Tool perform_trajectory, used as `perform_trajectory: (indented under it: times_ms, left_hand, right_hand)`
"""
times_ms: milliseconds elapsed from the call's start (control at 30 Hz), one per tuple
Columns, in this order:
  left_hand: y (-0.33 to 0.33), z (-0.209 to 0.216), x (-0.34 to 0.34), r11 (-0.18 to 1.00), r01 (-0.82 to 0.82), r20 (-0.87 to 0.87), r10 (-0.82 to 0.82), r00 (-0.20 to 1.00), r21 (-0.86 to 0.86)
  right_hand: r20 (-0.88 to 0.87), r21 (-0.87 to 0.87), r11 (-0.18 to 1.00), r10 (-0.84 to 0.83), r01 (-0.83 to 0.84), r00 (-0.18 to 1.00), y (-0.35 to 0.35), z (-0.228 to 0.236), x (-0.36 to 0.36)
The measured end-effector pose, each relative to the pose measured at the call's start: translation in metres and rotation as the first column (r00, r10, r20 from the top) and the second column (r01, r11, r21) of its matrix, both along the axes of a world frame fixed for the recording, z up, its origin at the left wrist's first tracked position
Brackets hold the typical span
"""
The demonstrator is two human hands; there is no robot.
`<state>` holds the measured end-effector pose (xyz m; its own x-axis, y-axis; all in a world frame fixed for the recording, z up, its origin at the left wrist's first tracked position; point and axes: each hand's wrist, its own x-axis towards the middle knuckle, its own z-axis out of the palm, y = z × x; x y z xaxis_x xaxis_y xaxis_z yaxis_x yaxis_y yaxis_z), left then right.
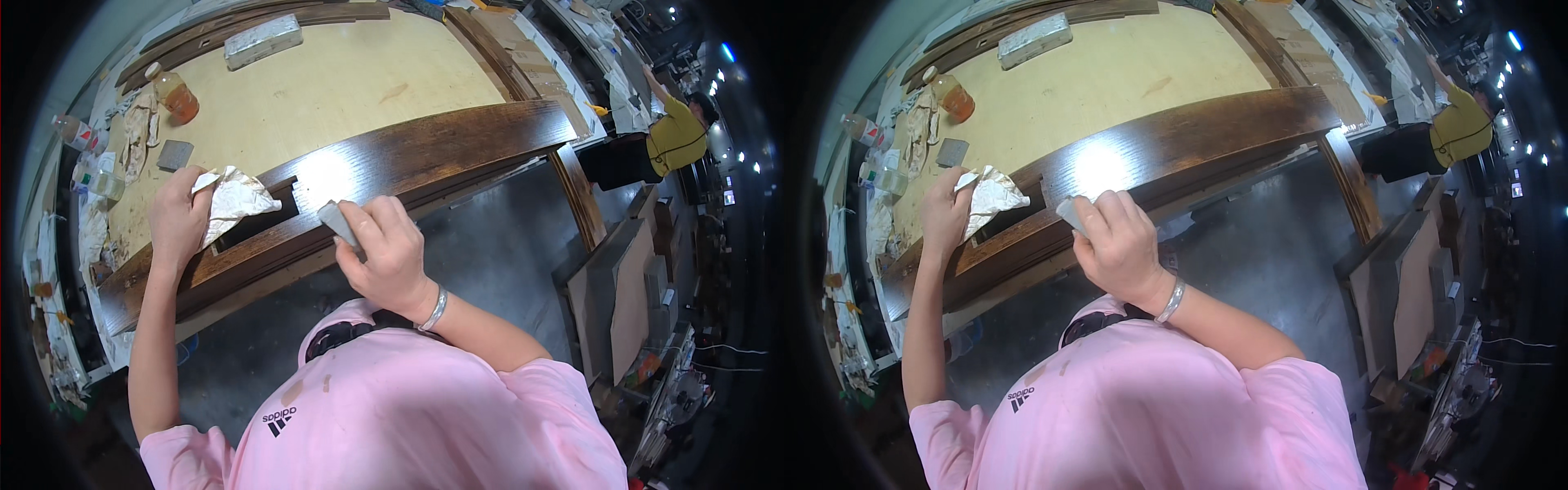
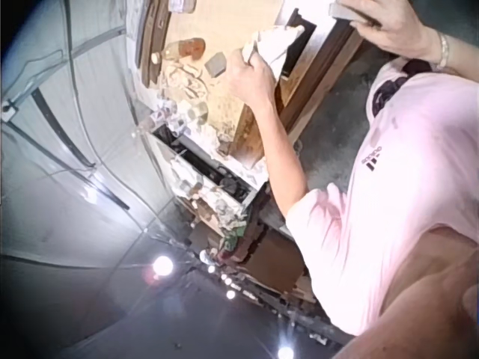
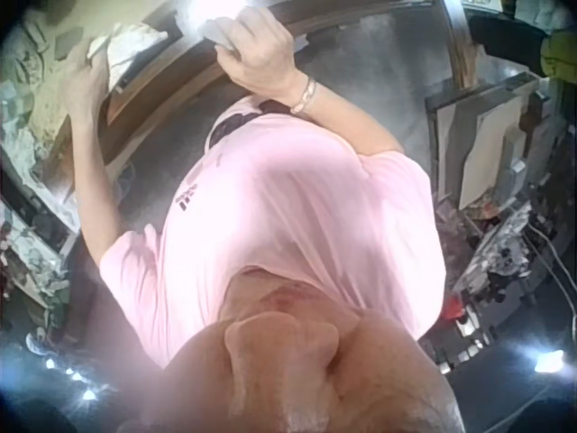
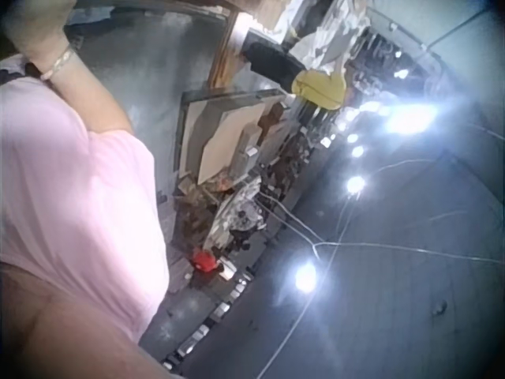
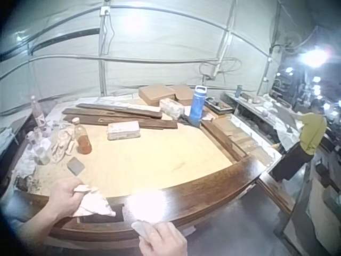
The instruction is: The person rubs a wood piece with a cloth and a sanding block, then applies liquid from a bottle to the cloth and continues rubbing the wood surface.
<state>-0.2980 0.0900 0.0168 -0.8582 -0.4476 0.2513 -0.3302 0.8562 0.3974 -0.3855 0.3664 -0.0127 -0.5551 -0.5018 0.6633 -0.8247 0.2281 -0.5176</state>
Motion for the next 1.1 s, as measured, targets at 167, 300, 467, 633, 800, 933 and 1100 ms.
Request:
perform_trajectory:
  times_ms: [167, 300, 467, 633, 800, 933, 1100]
  left_hand:
    - [-0.002, -0.002, 0.002, 1.000, 0.002, -0.017, -0.002, 1.000, -0.016]
    - [0.000, -0.001, 0.000, 1.000, 0.002, -0.028, -0.003, 1.000, -0.015]
    - [-0.002, -0.003, -0.002, 0.999, 0.036, -0.033, -0.037, 0.999, -0.024]
    - [-0.005, -0.006, 0.002, 0.999, 0.041, -0.035, -0.042, 0.999, -0.036]
    - [-0.002, -0.003, 0.001, 0.999, 0.003, -0.007, -0.002, 1.000, 0.044]
    - [-0.006, -0.009, 0.000, 0.999, 0.026, -0.018, -0.025, 1.000, 0.031]
    - [-0.011, -0.012, 0.002, 0.999, 0.001, -0.021, 0.000, 1.000, 0.047]
  right_hand:
    - [-0.015, 0.024, 0.980, -0.197, 0.198, 0.980, 0.034, -0.013, -0.025]
    - [0.011, 0.047, 0.909, -0.414, 0.413, 0.910, 0.070, -0.010, -0.050]
    - [0.009, -0.005, 0.989, -0.149, 0.149, 0.989, 0.043, -0.009, -0.022]
    - [-0.022, 0.007, 0.962, -0.271, 0.271, 0.962, 0.062, -0.014, -0.052]
    - [-0.043, 0.003, 0.833, -0.553, 0.553, 0.832, 0.118, -0.004, -0.106]
    - [-0.051, -0.029, 0.963, -0.270, 0.269, 0.962, 0.091, -0.006, -0.073]
    - [-0.018, -0.021, 0.938, -0.345, 0.345, 0.938, 0.104, -0.012, -0.097]
